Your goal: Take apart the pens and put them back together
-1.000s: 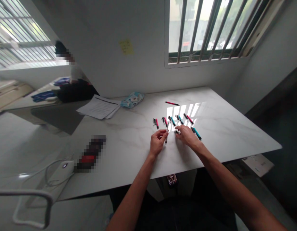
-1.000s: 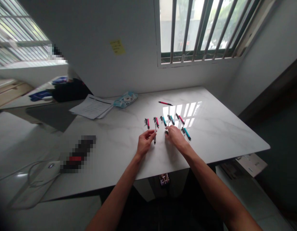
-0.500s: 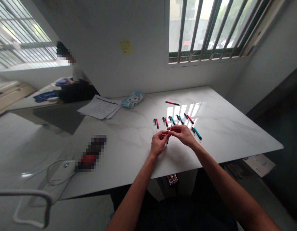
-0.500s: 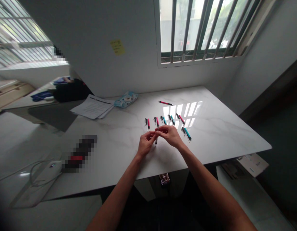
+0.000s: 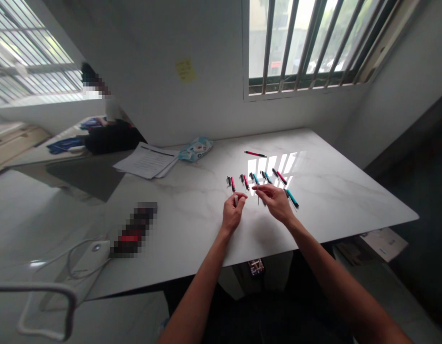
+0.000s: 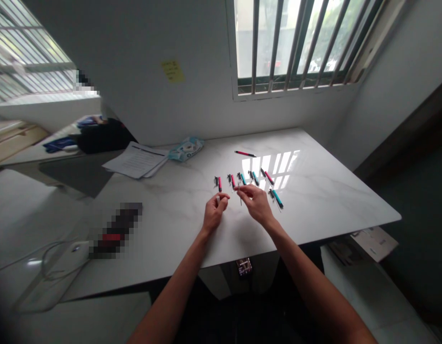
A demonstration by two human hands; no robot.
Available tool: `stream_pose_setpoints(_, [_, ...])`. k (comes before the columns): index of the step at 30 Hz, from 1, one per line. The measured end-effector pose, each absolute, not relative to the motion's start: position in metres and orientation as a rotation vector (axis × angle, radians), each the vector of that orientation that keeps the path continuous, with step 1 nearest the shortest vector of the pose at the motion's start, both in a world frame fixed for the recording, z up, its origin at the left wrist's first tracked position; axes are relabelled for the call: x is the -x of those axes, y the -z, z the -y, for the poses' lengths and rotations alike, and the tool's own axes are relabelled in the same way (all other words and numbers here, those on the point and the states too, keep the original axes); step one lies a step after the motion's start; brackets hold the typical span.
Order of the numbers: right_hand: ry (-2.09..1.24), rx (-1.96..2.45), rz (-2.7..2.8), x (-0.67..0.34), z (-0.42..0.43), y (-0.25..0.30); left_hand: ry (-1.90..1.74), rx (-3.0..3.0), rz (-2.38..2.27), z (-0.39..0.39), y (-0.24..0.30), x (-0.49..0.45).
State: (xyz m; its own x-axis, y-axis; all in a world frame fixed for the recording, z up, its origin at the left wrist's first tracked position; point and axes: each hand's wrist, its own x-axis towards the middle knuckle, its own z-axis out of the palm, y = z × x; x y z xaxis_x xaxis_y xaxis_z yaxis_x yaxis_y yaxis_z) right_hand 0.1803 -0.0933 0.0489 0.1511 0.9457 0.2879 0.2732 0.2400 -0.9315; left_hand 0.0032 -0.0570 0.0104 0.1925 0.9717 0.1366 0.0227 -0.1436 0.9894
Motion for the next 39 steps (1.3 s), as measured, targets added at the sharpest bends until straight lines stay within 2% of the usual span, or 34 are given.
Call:
stream_pose_setpoints(7, [-0.635,1.461,1.649,-0.165,0.107,-0.035,-1.152,-1.318,-0.95,0.057,-0.012,-0.004])
stream_pose_setpoints(20, [-0.686,1.592,1.683,-0.181,0.125,-0.037,-1.232,-1.253,-1.056,0.048,-0.008,0.0])
stream_pose_setpoints(26, [-0.419,1.794,1.691,-0.212,0.118,-0.041,-0.88,-1.729,-1.324,0.045,-0.015,-0.008])
stream_pose_setpoints(32, [-0.306,2.014,1.774,-0.213,0.104,-0.04,-0.604,-1.913,-1.459,0.04,-0.023,-0.037])
stream_pose_setpoints(36, [-0.327,2.033,1.813,-0.207,0.1,-0.038,-0.563,-1.99,-1.503,0.035,-0.019,-0.047])
stream_pose_setpoints(39, [-0.219,2.015,1.857,-0.212,0.1,-0.035,-0.614,-1.991,-1.514,0.035,-0.017,-0.045])
